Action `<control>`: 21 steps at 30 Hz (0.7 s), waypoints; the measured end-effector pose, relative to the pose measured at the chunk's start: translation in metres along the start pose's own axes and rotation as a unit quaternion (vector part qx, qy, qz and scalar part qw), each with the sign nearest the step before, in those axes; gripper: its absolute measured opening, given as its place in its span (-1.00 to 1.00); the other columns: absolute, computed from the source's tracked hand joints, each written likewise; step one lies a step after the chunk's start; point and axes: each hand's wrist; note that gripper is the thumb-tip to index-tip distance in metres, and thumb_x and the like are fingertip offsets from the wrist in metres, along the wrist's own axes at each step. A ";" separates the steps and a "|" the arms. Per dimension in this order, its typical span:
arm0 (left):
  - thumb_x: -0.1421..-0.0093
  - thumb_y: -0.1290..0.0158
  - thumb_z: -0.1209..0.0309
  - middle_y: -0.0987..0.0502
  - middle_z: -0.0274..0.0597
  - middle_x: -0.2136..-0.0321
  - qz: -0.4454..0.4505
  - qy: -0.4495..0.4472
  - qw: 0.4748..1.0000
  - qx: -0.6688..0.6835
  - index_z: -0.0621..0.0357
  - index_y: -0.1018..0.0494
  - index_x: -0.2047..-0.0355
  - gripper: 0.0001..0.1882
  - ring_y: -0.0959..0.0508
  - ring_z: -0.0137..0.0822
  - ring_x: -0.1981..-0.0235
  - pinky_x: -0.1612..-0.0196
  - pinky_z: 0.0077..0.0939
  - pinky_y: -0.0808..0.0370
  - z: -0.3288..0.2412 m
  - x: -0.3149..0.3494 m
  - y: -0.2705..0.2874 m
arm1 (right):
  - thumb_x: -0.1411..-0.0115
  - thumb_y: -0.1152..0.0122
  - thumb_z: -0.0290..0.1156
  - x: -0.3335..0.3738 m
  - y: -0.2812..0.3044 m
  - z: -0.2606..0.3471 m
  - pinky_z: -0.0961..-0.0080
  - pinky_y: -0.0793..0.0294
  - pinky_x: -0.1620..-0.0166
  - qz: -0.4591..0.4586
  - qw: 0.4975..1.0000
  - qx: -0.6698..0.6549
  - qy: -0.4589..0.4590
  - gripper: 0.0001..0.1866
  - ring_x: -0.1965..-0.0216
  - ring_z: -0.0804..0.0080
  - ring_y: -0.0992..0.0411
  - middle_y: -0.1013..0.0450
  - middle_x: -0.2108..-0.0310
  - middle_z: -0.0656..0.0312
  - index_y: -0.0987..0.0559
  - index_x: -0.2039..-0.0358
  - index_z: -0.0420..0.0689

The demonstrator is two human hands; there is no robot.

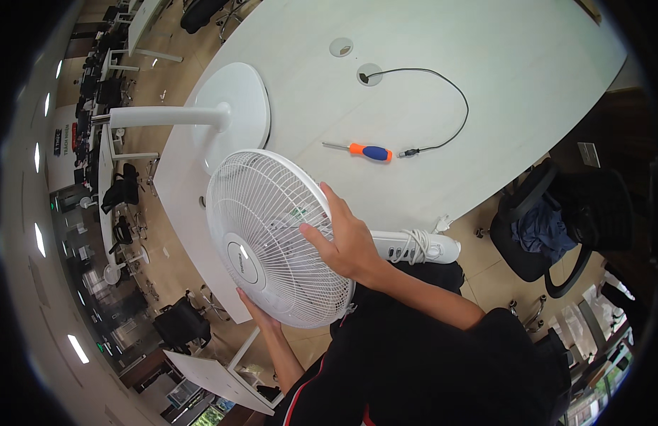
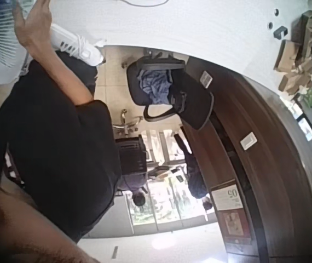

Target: Assembling the rear grille and front grille of a stand fan.

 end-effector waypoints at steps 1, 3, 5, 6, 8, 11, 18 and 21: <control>-0.50 0.27 -0.27 -0.23 -0.10 -0.47 -0.002 -0.007 1.000 0.008 0.02 -0.02 -0.56 -0.16 -0.32 -0.03 -0.41 -0.42 -0.12 -0.34 0.000 0.006 -0.008 | -0.36 -0.26 -0.02 0.000 0.000 0.003 0.09 -0.51 -0.20 -0.004 1.000 0.001 -0.003 -0.08 -0.13 -0.23 -0.53 -0.37 -0.22 -0.39 -0.15 -0.44 -0.48; -0.51 0.26 -0.25 -0.22 -0.09 -0.47 0.013 0.001 1.000 0.024 0.01 -0.03 -0.56 -0.17 -0.32 -0.05 -0.41 -0.41 -0.13 -0.35 -0.001 0.016 -0.010 | -0.38 -0.23 -0.06 0.000 0.000 0.006 0.06 -0.50 -0.21 0.012 1.000 0.005 0.004 -0.10 -0.14 -0.24 -0.51 -0.36 -0.21 -0.37 -0.14 -0.43 -0.49; -0.52 0.25 -0.24 -0.22 -0.09 -0.47 0.022 0.000 0.999 0.044 0.01 -0.04 -0.55 -0.19 -0.32 -0.07 -0.41 -0.41 -0.14 -0.35 0.000 0.020 -0.010 | -0.36 -0.26 -0.02 -0.001 0.000 0.007 0.05 -0.50 -0.21 0.010 1.000 0.021 0.018 -0.07 -0.15 -0.24 -0.50 -0.36 -0.21 -0.37 -0.14 -0.43 -0.50; -0.52 0.26 -0.24 -0.22 -0.09 -0.46 0.015 -0.002 0.999 0.031 0.03 -0.04 -0.55 -0.18 -0.32 -0.07 -0.41 -0.41 -0.14 -0.34 0.001 0.021 -0.010 | -0.34 -0.28 0.01 -0.001 0.000 0.008 0.04 -0.49 -0.21 0.008 0.999 0.036 0.033 -0.03 -0.17 -0.24 -0.49 -0.36 -0.22 -0.37 -0.14 -0.42 -0.52; -0.52 0.27 -0.24 -0.23 -0.09 -0.46 0.007 -0.006 1.000 0.017 0.04 -0.05 -0.55 -0.18 -0.32 -0.07 -0.41 -0.42 -0.14 -0.32 0.001 0.017 -0.003 | -0.31 -0.32 0.05 -0.002 0.003 0.010 0.05 -0.50 -0.20 0.011 0.998 0.054 0.031 0.01 -0.16 -0.22 -0.50 -0.37 -0.22 -0.37 -0.15 -0.42 -0.52; -0.50 0.24 -0.26 -0.22 -0.08 -0.46 0.008 0.012 1.000 -0.008 0.11 -0.06 -0.54 -0.14 -0.30 -0.07 -0.42 -0.45 -0.16 -0.25 0.010 0.006 0.034 | -0.24 -0.40 0.11 -0.001 0.003 0.010 0.06 -0.53 -0.18 0.018 0.998 0.055 0.038 0.08 -0.15 -0.20 -0.51 -0.38 -0.20 -0.35 -0.16 -0.41 -0.52; -0.22 -0.33 0.16 -0.32 0.06 -0.42 0.010 -0.354 0.827 -0.436 0.30 -0.27 -0.42 -0.14 -0.27 -0.01 -0.46 -0.51 -0.07 -0.09 -0.117 -0.007 -0.060 | -0.18 -0.51 0.06 0.010 -0.005 0.013 0.20 -0.59 -0.11 0.021 0.997 0.038 0.066 0.04 -0.08 -0.07 -0.59 -0.47 -0.17 -0.26 -0.27 -0.40 -0.43; 0.07 -0.53 0.07 -0.31 0.05 -0.43 0.343 -0.424 0.610 -0.575 0.16 -0.35 -0.39 0.05 -0.24 0.02 -0.49 -0.55 0.04 -0.02 -0.187 -0.002 -0.191 | -0.19 -0.50 0.05 0.010 -0.003 0.008 0.18 -0.59 -0.10 0.013 0.995 0.045 0.086 0.01 -0.07 -0.08 -0.59 -0.47 -0.18 -0.25 -0.29 -0.40 -0.41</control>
Point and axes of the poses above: each hand's wrist, its own x-axis away from the middle knuckle, its own y-axis out of the back of the hand, z = x × y
